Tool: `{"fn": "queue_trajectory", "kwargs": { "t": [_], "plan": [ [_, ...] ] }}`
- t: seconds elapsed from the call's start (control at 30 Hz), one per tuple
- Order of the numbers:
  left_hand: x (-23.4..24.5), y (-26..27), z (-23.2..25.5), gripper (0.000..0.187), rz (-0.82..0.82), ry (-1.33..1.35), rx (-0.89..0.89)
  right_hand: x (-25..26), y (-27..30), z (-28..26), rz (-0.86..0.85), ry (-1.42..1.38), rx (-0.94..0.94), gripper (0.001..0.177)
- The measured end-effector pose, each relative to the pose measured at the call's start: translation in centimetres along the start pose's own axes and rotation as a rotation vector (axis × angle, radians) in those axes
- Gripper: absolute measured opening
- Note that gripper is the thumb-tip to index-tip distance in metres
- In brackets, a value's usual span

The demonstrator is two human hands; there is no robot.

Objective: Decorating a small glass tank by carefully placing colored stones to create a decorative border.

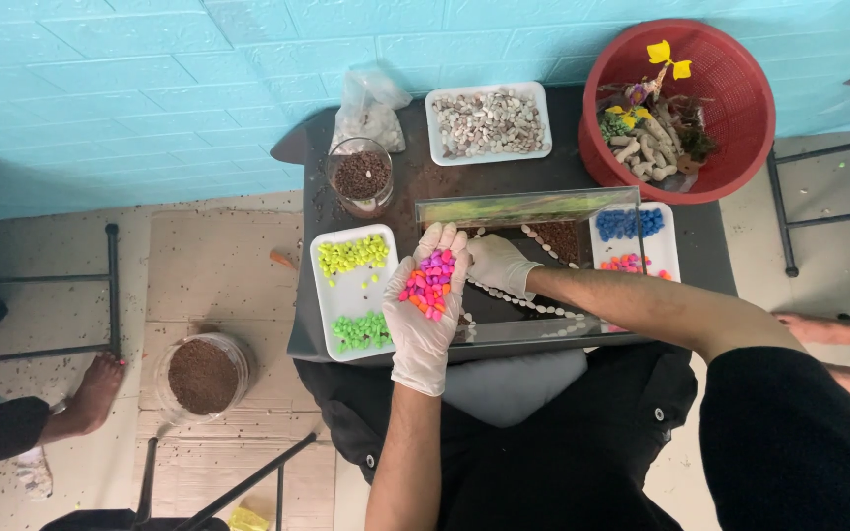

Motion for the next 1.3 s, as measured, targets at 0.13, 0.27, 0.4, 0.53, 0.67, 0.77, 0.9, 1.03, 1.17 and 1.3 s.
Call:
{"fn": "queue_trajectory", "kwargs": {
  "t": [0.13, 0.27, 0.4, 0.53, 0.67, 0.77, 0.9, 1.03, 1.17, 1.3],
  "plan": [
    [-0.1, 0.1, 0.0, 0.055, -0.002, 0.0, 0.005, -1.2, -0.9, 1.0, -0.013, 0.04, 0.014, 0.018],
    [0.0, 0.0, 0.0, 0.055, 0.001, -0.017, -0.003, -1.2, -1.1, 1.2, -0.014, 0.035, 0.006, 0.017],
    [0.0, 0.0, 0.0, 0.055, -0.004, -0.012, 0.002, -0.5, -0.6, 0.4, -0.027, 0.032, -0.008, 0.019],
    [0.1, 0.0, 0.1, 0.055, -0.004, -0.006, 0.003, -0.1, -0.4, 0.1, -0.023, -0.015, -0.045, 0.016],
    [0.0, 0.1, 0.0, 0.054, 0.0, 0.007, 0.004, 0.3, -0.4, 0.4, -0.032, 0.062, 0.036, 0.016],
    [-0.2, 0.2, -0.1, 0.054, -0.011, 0.008, 0.006, -0.5, -0.9, 1.3, 0.018, 0.045, 0.059, 0.016],
    [-0.2, 0.4, -0.1, 0.054, -0.018, 0.005, 0.003, -1.4, -1.8, 2.3, 0.034, 0.091, 0.051, 0.011],
    [-0.2, 0.3, 0.0, 0.054, -0.009, -0.001, 0.004, -1.1, -2.0, 2.3, 0.051, 0.097, 0.088, 0.008],
    [-0.3, 0.3, -0.1, 0.054, -0.018, -0.008, 0.009, 0.1, -1.8, 2.4, 0.073, 0.038, 0.134, 0.007],
    [-0.3, 0.3, -0.1, 0.054, -0.025, -0.025, 0.009, 0.4, -2.8, 3.7, -0.08, 0.131, 0.125, 0.014]
  ]
}}
Point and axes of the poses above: each hand's wrist, its own y-axis away from the middle knuckle, its own x-axis out of the back of the hand, z = x × y, the point moved 1 cm from there along -y, towards the middle knuckle, and after that the axes turned 1 degree about y, right-handed, at the moved point
